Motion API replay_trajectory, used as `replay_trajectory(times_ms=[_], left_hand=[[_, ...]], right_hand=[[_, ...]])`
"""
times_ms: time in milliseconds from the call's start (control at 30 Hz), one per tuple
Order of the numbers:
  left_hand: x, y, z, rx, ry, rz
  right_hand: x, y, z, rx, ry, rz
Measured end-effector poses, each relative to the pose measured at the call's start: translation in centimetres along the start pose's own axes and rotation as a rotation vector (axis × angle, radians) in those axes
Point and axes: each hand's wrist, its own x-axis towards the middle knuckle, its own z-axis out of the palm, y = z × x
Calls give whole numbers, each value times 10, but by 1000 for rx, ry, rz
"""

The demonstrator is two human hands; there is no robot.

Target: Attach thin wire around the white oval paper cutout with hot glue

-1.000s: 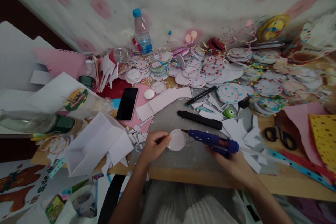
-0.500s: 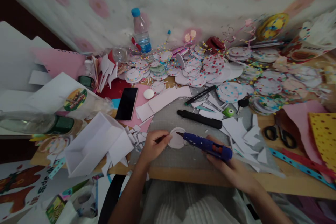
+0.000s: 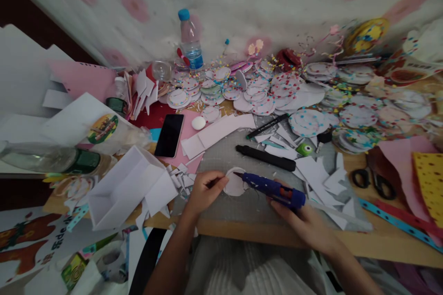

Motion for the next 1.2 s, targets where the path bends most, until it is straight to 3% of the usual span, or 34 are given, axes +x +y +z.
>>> replay_trajectory(times_ms=[167,600,867,1200], left_hand=[[0,2,0,-5,-2,-4],[-1,-2,0,20,6,-10],[-1,0,0,43,13,-11],[-1,-2,1,54,7,-15]], right_hand=[[0,-2,1,2,49,-7],[-2,0,1,6,-35,25],[-2,-7,0,-38,12,-13],[-5,0,2,-43,24,-18]])
